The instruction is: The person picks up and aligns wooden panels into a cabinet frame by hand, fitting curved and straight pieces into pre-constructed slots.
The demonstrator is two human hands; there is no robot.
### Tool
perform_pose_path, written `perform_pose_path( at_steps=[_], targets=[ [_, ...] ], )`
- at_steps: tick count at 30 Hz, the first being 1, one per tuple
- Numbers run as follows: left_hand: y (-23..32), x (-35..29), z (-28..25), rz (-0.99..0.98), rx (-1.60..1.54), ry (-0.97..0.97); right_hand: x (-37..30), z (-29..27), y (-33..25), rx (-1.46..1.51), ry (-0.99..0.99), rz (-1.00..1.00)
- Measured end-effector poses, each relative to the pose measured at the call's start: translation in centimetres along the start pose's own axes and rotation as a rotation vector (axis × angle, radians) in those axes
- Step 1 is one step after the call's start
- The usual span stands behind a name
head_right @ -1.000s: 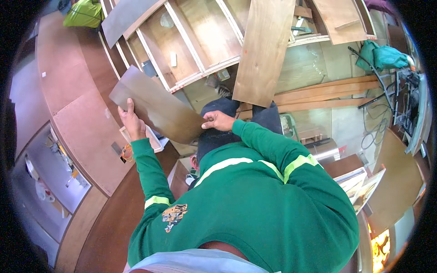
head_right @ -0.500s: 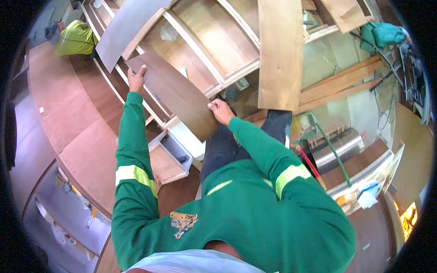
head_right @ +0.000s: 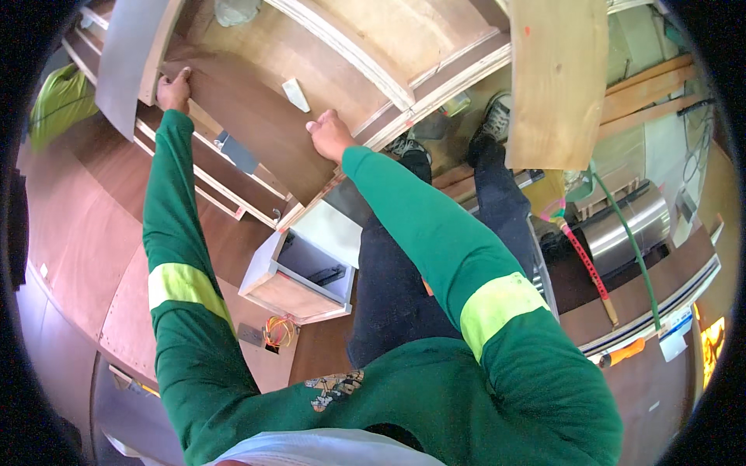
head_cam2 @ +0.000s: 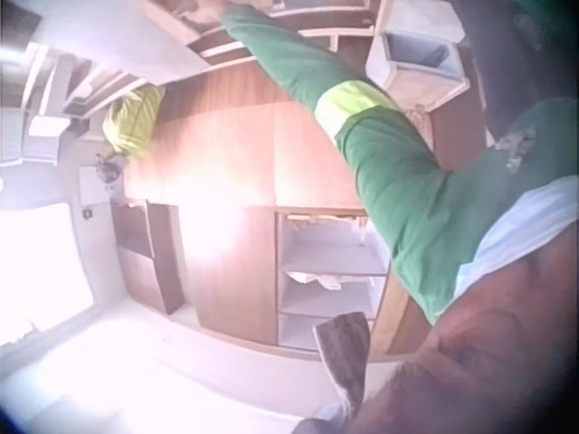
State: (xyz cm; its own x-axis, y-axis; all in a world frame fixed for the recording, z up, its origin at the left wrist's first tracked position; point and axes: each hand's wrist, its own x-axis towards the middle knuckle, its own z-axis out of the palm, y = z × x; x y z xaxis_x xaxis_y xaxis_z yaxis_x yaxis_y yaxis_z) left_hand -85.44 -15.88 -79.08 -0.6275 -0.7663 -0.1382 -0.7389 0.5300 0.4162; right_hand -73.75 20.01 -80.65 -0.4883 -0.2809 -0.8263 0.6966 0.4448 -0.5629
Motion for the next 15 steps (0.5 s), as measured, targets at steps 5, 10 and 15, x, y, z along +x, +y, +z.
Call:
perform_pose_path(
  at_steps=[5, 10, 15],
  targets=[
    [-7.2, 2.1, -0.1, -0.030, 0.148, 0.159, 1.0, 3.9, 2.4, -0.166, -0.093, -0.022],
    [-6.1, 0.2, 1.7, 0.035, 0.222, 0.251, -2.6, 3.9, 2.0, -0.334, -0.242, -0.257],
    [-6.0, 0.4, 1.9, 0.127, 0.331, 0.270, -2.7, 4.2, 2.1, -0.526, -0.275, -0.289]
  ],
)
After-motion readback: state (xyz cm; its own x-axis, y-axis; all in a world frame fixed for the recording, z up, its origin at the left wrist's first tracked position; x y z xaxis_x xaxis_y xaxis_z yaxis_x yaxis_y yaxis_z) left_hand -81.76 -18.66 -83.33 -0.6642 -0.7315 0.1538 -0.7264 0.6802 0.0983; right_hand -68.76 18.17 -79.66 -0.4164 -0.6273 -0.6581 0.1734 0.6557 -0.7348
